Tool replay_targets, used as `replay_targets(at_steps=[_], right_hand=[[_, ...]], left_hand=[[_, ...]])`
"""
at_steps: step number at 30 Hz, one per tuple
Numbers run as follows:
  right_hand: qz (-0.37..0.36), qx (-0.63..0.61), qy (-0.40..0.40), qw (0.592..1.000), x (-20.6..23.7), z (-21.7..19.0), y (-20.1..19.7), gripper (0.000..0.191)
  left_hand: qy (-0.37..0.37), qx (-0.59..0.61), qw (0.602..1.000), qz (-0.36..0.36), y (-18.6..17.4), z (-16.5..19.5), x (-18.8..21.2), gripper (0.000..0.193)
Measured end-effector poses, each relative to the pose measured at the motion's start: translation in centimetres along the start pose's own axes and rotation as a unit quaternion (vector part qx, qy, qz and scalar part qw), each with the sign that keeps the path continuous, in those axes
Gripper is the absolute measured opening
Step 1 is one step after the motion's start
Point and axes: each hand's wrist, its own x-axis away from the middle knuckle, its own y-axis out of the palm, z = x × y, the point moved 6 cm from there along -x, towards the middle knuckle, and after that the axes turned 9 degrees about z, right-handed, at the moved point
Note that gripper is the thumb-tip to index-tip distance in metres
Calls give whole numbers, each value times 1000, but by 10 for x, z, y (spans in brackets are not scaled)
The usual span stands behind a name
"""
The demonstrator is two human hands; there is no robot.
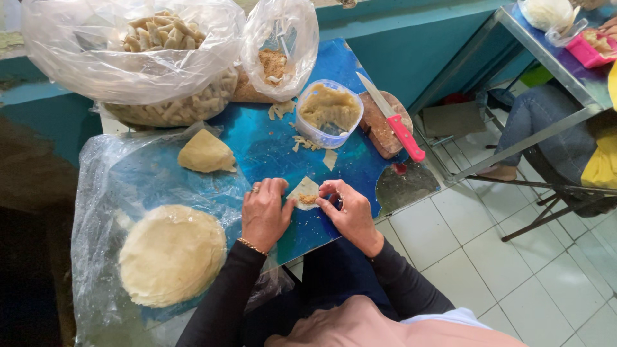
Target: The person sits at a small table and fills small square dough wrappers with a brown filling, scooping the filling with a spoon from a plastic container onto each wrapper. They then fold and pinch each wrapper closed and set the finished pastry aside, repeating the process.
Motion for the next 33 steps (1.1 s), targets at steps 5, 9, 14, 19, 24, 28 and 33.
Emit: replay_targets(at_steps=[5, 9, 14, 19, 24, 28, 33], right_hand=[[24, 21, -91, 995, 5, -10, -6, 31], [35, 66, -138, 988, 6, -11, -8, 21], [27, 100, -197, 975, 6, -15, -8, 20], [-9, 112, -218, 970, 3, -16, -12, 25], [-56, 127, -251, 958, -4, -11, -13, 30], [-60, 132, -286, 947, -6, -6, -8, 26], [-72, 134, -321, 935, -8, 3, -2, 18]], left_hand=[[-20, -41, 999, -21, 9, 0, -1, 17], [-32, -8, 999, -16, 14, 0, -1, 16], [8, 89, 996, -8, 18, 12, -4, 12], [82, 32, 996, -24, 15, 29, -6, 13], [136, 15, 990, -39, 14, 36, -9, 12], [156, 19, 986, -54, 20, 32, -11, 11], [170, 0, 983, -70, 32, 29, -9, 8]])
